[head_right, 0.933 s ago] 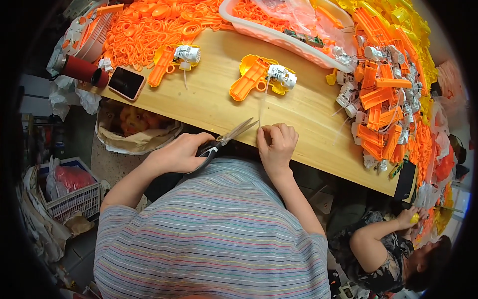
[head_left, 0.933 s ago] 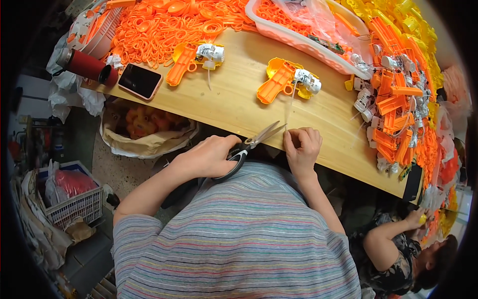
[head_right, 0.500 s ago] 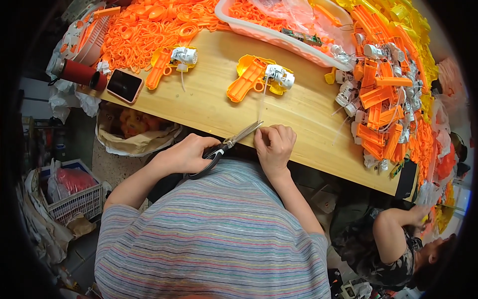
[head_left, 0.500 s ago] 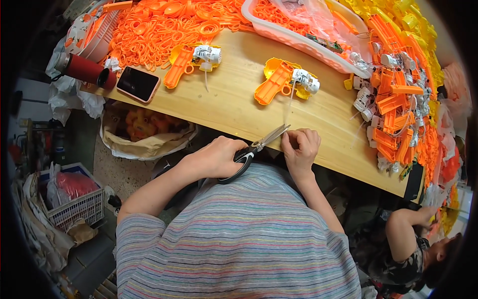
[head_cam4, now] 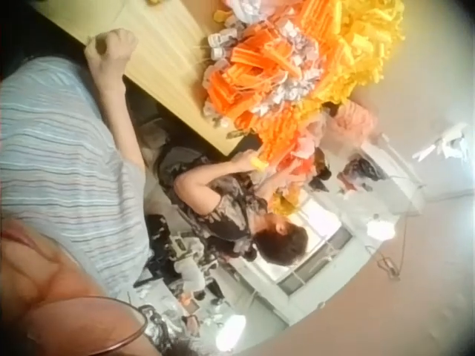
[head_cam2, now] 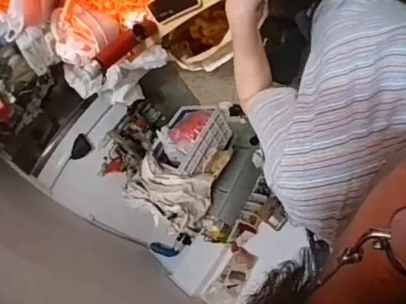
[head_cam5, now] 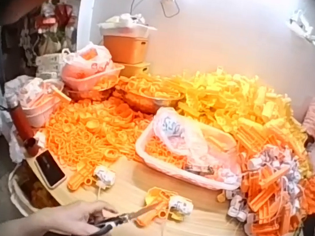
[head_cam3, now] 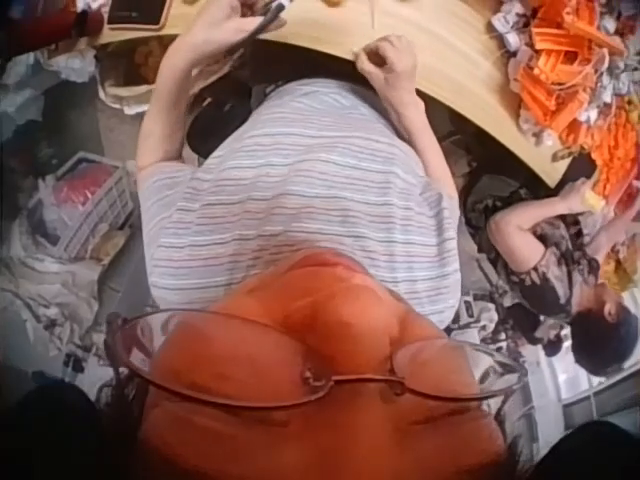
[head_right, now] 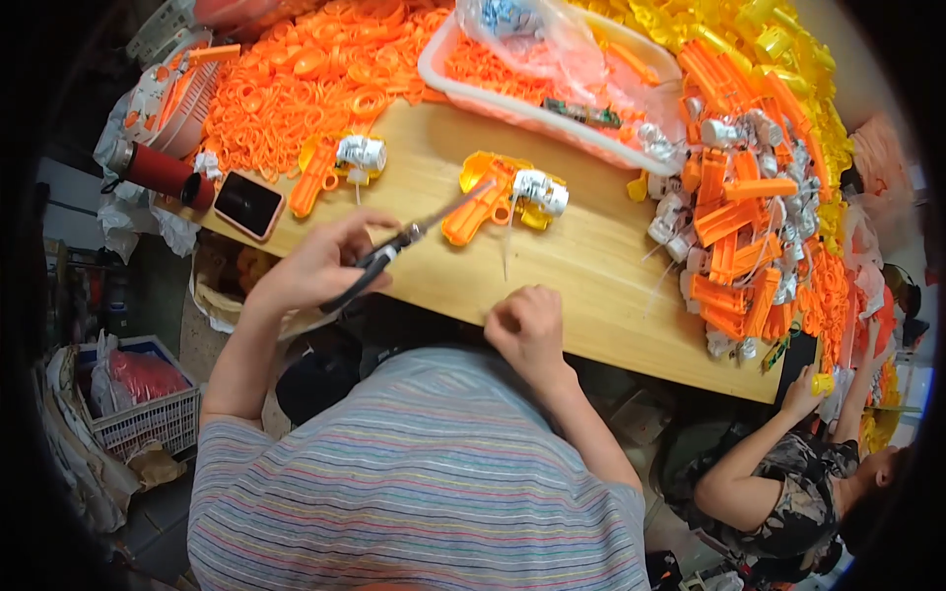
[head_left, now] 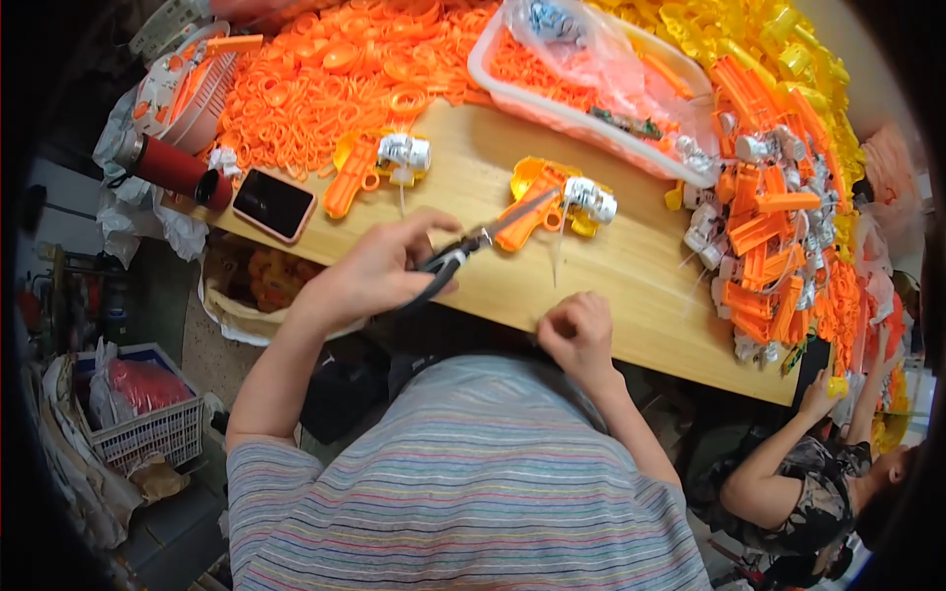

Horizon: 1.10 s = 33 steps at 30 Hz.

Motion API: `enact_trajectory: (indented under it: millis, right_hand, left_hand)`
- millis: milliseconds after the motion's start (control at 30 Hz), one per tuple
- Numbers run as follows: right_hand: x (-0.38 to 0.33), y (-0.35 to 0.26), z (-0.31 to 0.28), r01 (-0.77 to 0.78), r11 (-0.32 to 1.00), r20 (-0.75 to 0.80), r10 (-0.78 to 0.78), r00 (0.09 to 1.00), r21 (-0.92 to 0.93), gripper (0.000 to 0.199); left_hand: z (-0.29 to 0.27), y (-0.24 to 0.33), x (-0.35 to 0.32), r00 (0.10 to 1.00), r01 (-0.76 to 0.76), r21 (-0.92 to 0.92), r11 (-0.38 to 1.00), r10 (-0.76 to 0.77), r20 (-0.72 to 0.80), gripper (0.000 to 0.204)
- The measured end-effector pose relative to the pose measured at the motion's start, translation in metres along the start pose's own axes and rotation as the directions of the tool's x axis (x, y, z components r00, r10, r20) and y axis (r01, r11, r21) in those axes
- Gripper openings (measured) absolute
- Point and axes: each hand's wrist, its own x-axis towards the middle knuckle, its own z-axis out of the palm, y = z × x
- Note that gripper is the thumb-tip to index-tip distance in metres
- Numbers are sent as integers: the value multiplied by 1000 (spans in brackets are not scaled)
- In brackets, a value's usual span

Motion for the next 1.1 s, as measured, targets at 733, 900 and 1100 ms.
enact_trajectory:
  millis: [733,900,1100]
  right_hand:
    - [255,177,-98,-281,883,-27,292,956,-377,16]
    - [281,190,-82,-380,555,-17,550,835,-740,25]
    - [274,207,-73,-342,537,-54,481,875,-771,24]
  left_hand:
    - [-89,88,213,985,-68,893,445,171,-11,24]
    - [-80,77,193,935,-90,899,429,347,-72,15]
    - [-26,66,164,479,-609,729,312,877,25,15]
